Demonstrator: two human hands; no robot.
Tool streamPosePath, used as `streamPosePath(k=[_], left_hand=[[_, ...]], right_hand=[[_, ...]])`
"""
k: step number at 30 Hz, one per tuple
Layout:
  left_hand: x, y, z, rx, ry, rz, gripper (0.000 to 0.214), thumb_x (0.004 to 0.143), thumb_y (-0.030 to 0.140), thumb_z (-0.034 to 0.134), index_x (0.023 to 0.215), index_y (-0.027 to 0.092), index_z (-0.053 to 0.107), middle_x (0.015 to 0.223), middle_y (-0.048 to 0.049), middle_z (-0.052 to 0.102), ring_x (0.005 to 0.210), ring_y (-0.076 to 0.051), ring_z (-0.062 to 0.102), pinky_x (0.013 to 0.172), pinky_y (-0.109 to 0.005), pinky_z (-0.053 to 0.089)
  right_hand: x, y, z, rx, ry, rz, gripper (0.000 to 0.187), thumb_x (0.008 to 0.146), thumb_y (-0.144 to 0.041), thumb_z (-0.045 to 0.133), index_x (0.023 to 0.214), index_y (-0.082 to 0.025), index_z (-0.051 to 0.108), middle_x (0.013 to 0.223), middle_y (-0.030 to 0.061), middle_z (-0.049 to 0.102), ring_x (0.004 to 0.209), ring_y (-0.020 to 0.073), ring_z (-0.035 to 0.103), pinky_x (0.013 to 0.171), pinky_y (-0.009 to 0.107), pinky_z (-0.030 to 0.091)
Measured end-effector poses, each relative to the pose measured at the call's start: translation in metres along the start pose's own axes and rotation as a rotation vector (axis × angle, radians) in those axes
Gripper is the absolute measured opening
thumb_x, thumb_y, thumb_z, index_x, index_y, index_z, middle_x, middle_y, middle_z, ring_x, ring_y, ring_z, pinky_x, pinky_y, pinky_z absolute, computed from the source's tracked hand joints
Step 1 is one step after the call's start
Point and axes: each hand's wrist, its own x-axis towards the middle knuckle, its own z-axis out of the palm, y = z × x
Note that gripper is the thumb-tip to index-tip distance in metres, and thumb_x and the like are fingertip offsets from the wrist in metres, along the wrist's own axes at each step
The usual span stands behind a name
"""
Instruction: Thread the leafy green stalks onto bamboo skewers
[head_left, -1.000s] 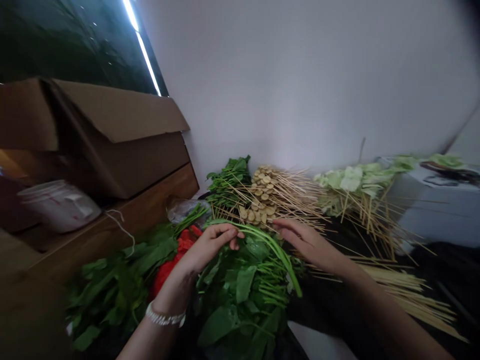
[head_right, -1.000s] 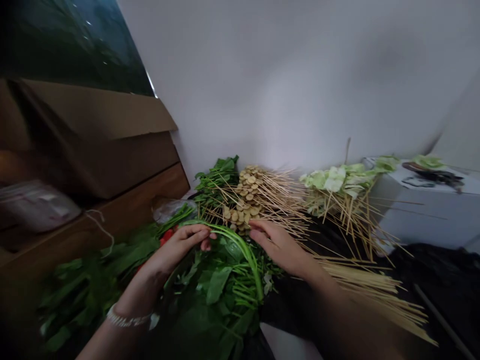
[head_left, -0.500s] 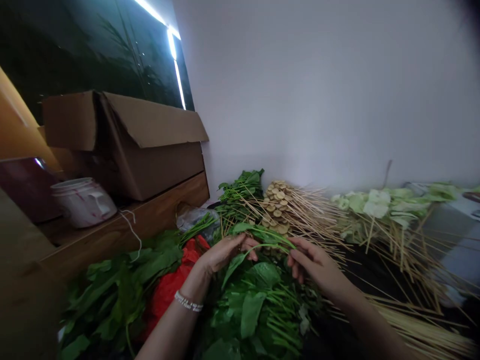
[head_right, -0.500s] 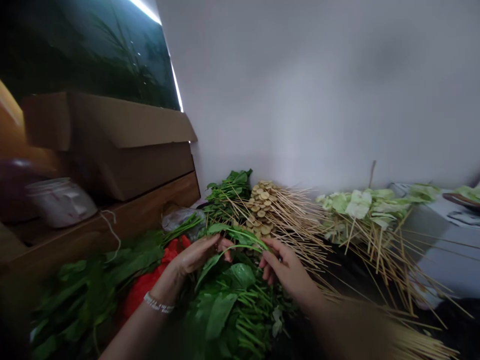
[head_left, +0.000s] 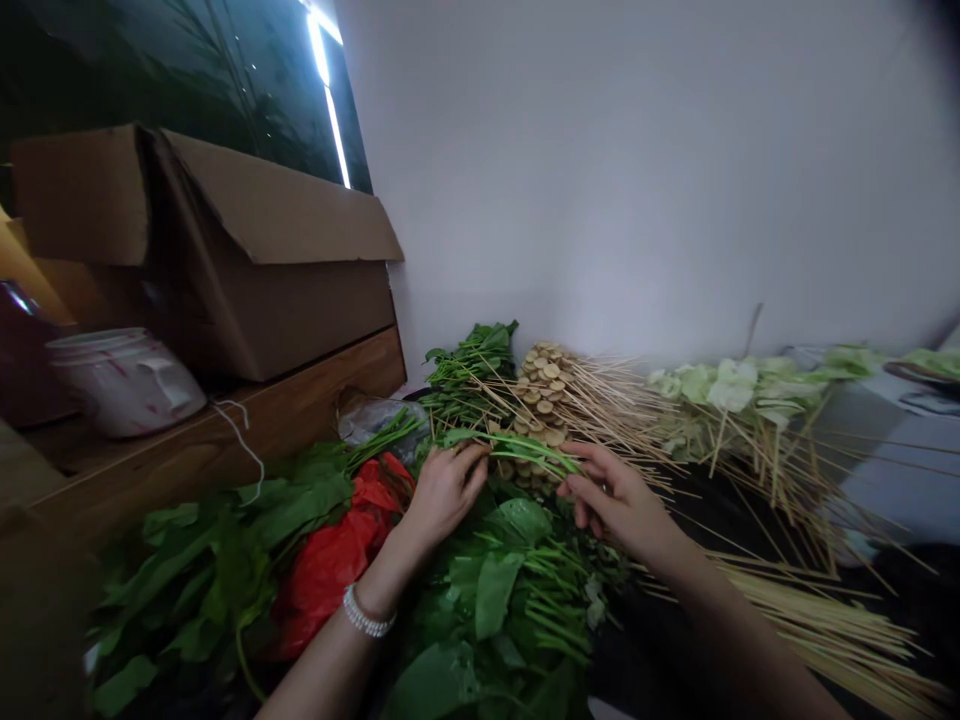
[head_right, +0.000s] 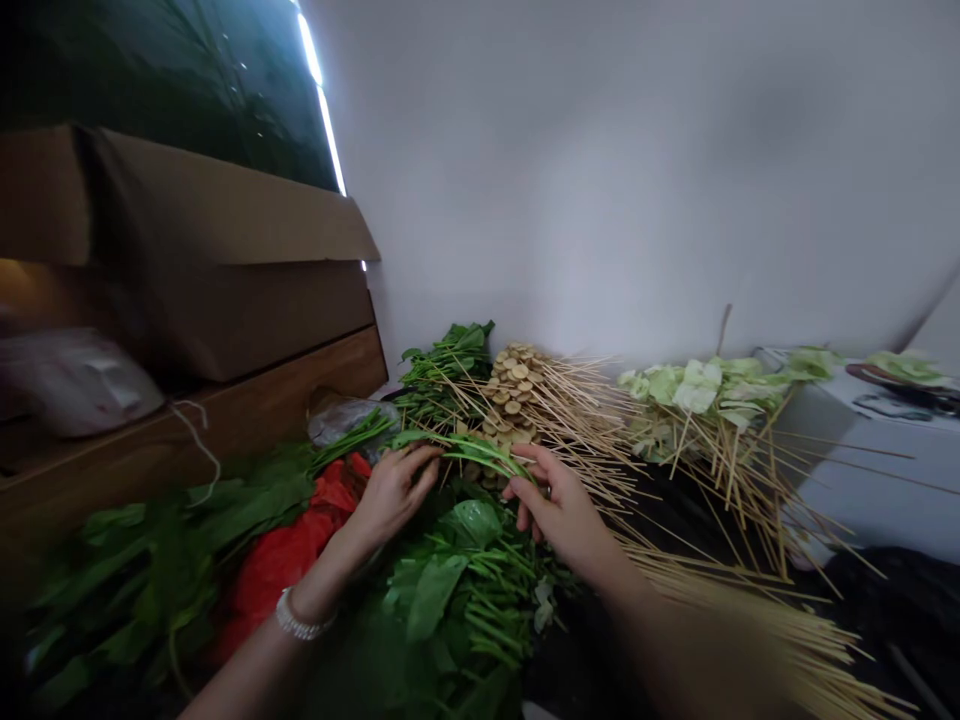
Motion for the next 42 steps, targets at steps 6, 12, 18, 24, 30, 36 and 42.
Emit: streamPosePath(k=[6, 12, 18, 24, 30, 36, 42], left_hand=[[0.001, -0.009, -0.003, 0.248, 0.205, 0.009, 0.024, 0.093, 0.027, 0.048, 0.099, 0.02, 0.071, 0.079, -0.007, 0.074, 0.071, -0.02, 0.066, 0.074, -0.032, 0.044], [0.002, -0.003, 0.002, 0.078, 0.227, -0.088, 0.017, 0.082, 0.022, 0.051, 0.076, 0.02, 0.066, 0.072, -0.005, 0.068, 0.069, -0.019, 0.061, 0.072, -0.03, 0.043], [0.011, -0.023, -0.004, -0.467, 0.509, -0.517, 0.019, 0.08, 0.027, 0.04, 0.064, 0.021, 0.049, 0.054, 0.003, 0.048, 0.05, -0.014, 0.046, 0.049, -0.025, 0.036], [0.002, 0.007, -0.011, -0.36, 0.715, -0.269, 0.01, 0.087, 0.03, 0.055, 0.084, 0.021, 0.057, 0.076, 0.0005, 0.057, 0.07, -0.014, 0.056, 0.064, -0.024, 0.046], [-0.02, 0.038, 0.009, 0.005, 0.396, 0.399, 0.027, 0.088, 0.016, 0.063, 0.115, 0.024, 0.065, 0.096, -0.0051, 0.063, 0.081, -0.013, 0.061, 0.069, -0.022, 0.05], [-0.017, 0.038, 0.008, 0.097, 0.245, 0.49, 0.01, 0.092, 0.019, 0.059, 0.101, 0.017, 0.062, 0.104, -0.0081, 0.067, 0.086, -0.016, 0.062, 0.073, -0.027, 0.051], [-0.013, 0.039, 0.003, 0.226, 0.103, 0.508, 0.013, 0.097, 0.023, 0.051, 0.104, 0.017, 0.06, 0.092, -0.0048, 0.066, 0.078, -0.017, 0.055, 0.068, -0.029, 0.046]], right_hand=[[0.003, 0.013, -0.002, -0.103, -0.092, 0.034, 0.026, 0.079, -0.046, 0.065, 0.086, -0.022, 0.058, 0.058, -0.0039, 0.061, 0.046, 0.0139, 0.057, 0.047, 0.027, 0.044], [-0.002, 0.007, 0.005, -0.15, -0.149, 0.055, 0.033, 0.083, -0.052, 0.057, 0.073, -0.022, 0.049, 0.057, -0.0038, 0.064, 0.041, 0.0115, 0.057, 0.039, 0.022, 0.036], [-0.004, -0.001, 0.006, -0.02, -0.145, 0.154, 0.037, 0.08, -0.056, 0.061, 0.077, -0.021, 0.049, 0.057, -0.005, 0.062, 0.038, 0.0086, 0.053, 0.033, 0.018, 0.031], [-0.003, 0.003, 0.005, 0.265, -0.117, 0.129, 0.038, 0.077, -0.052, 0.07, 0.089, -0.02, 0.054, 0.073, -0.0013, 0.066, 0.056, 0.0118, 0.062, 0.043, 0.021, 0.046], [-0.011, 0.002, 0.023, 0.267, -0.211, 0.093, 0.039, 0.079, -0.053, 0.068, 0.089, -0.019, 0.053, 0.072, -0.0016, 0.065, 0.056, 0.012, 0.061, 0.043, 0.02, 0.046], [-0.015, 0.003, 0.032, 0.157, -0.207, 0.041, 0.038, 0.081, -0.053, 0.065, 0.087, -0.019, 0.051, 0.068, -0.0023, 0.063, 0.054, 0.012, 0.06, 0.042, 0.021, 0.047], [-0.017, 0.013, 0.037, 0.063, -0.144, -0.007, 0.033, 0.085, -0.052, 0.059, 0.087, -0.02, 0.049, 0.072, -0.002, 0.061, 0.055, 0.0128, 0.061, 0.04, 0.021, 0.046]])
